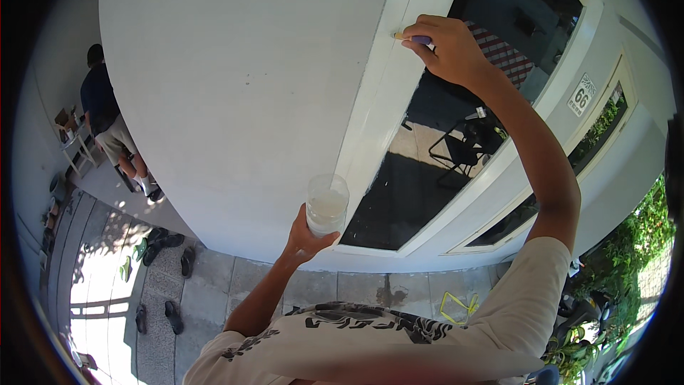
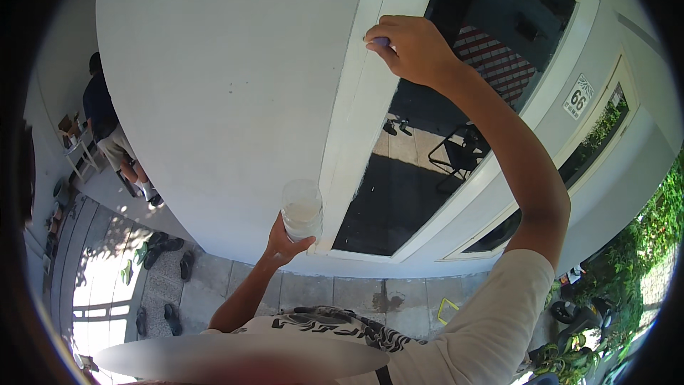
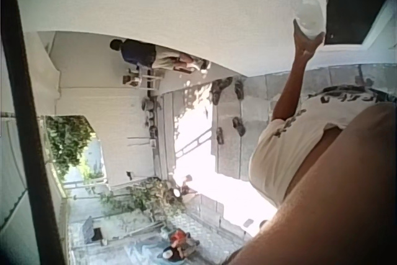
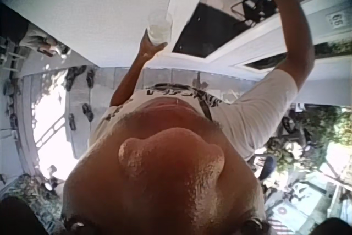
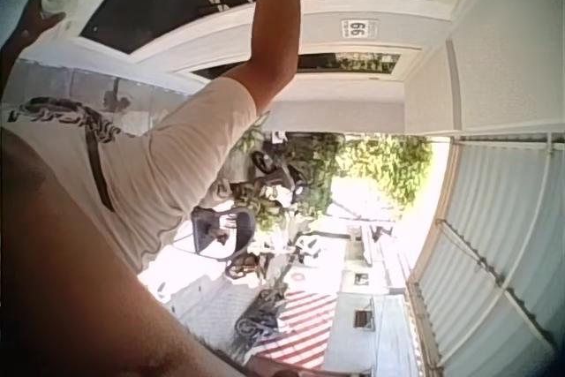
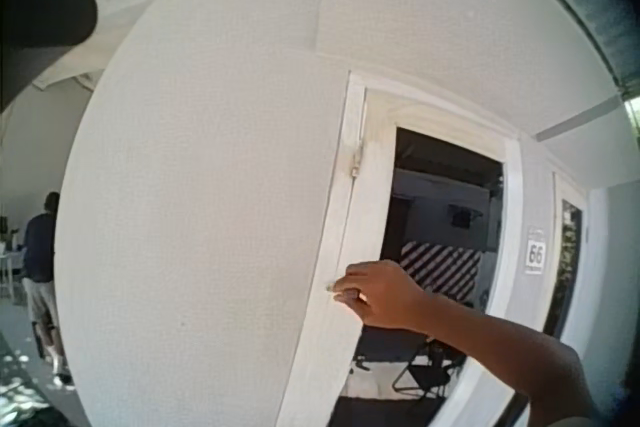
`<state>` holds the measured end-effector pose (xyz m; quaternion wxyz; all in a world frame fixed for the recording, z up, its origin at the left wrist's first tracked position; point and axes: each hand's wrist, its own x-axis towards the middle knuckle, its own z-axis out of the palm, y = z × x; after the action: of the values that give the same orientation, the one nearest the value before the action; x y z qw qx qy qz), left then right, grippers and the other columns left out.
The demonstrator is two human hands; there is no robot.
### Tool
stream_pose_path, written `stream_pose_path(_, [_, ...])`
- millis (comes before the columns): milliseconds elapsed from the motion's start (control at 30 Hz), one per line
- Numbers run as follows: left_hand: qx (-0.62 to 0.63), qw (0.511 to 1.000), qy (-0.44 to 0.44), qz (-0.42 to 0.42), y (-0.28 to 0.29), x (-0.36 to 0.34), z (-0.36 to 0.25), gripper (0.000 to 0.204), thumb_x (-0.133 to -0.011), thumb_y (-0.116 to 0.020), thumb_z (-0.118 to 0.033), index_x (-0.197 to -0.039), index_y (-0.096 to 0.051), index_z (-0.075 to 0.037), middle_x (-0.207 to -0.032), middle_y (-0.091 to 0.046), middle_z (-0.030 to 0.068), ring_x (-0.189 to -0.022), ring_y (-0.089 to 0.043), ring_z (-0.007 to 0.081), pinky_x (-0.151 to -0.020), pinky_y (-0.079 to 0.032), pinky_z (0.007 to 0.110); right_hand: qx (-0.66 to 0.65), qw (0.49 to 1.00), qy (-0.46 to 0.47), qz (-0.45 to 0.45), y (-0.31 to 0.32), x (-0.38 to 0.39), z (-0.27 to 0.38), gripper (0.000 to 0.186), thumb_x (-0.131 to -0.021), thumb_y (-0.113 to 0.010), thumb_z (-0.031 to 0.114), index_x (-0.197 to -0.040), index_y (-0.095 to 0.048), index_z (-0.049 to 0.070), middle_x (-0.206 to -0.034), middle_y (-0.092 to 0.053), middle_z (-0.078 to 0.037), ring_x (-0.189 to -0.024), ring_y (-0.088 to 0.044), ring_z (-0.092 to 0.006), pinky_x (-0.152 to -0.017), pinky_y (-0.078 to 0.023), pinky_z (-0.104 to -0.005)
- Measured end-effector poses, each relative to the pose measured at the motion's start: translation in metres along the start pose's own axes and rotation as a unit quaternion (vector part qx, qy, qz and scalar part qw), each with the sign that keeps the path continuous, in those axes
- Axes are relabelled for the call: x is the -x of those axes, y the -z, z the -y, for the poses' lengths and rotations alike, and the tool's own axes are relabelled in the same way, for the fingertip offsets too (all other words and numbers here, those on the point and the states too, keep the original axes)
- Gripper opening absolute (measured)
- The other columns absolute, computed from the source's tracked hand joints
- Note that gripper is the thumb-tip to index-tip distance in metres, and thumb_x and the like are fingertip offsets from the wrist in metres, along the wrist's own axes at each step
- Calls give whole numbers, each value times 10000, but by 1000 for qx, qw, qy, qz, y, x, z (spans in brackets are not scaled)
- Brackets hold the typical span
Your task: The person paints a white door frame with white paint using a paint brush.
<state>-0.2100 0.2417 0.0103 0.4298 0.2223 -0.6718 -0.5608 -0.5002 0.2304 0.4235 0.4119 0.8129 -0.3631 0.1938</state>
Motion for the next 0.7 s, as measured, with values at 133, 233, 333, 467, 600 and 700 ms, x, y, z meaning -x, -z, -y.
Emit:
stream_pose_path(133, [-11,1000,-19,-10,-2,-2,-8,842,-730,-896,-241,-1391,-431,-5,-1243,-633,164,-1135,-640,277,-988,-514,433,72,984,78,-146,42,-40,-70,155,-928,-771,207,-1002,-737,76,-826,-705,-75,-640,-655,-200,-583,-505,-257])
stream_pose_path(233, [-15,1000,-3,-7,5,3,-13,857,-729,-897,-240,-1401,-420,-8,-1251,-628,166,-1146,-633,279,-989,-513,439,80,984,-29,-159,68,-68,-68,116,-897,-765,76,-953,-737,-22,-848,-713,-153,-638,-671,-253,-586,-523,-324])
stream_pose_path(333, [-22,1000,-12,-8,11,9,-20,846,-731,-895,-247,-1393,-427,-6,-1241,-633,165,-1131,-640,280,-989,-513,436,85,976,68,-190,42,-44,-71,162,-904,-785,169,-1025,-722,83,-809,-677,-86,-638,-646,-227,-588,-520,-294])
stream_pose_path(467, [-23,1000,-17,-13,29,22,-20,827,-734,-890,-228,-1386,-437,3,-1231,-645,168,-1133,-645,279,-993,-511,432,23,999,-15,-42,-10,16,7,135,-884,-775,88,-989,-704,42,-865,-660,-99,-709,-652,-250,-614,-512,-310])
stream_pose_path(600, [-10,1000,-14,-6,47,32,-24,829,-729,-888,-201,-1395,-438,4,-1229,-650,165,-1147,-643,274,-1001,-504,423,-164,974,-146,-63,-2,32,76,100,-918,-746,81,-997,-722,25,-842,-702,-96,-671,-639,-144,-617,-485,-267])
stream_pose_path(700, [-64,998,-7,-10,61,40,-44,848,-721,-891,-203,-1406,-435,3,-1237,-647,161,-1152,-640,271,-1009,-498,415,-327,894,-290,-97,18,21,136,113,-930,-739,92,-985,-742,-7,-861,-738,-53,-707,-649,-68,-634,-483,-204])
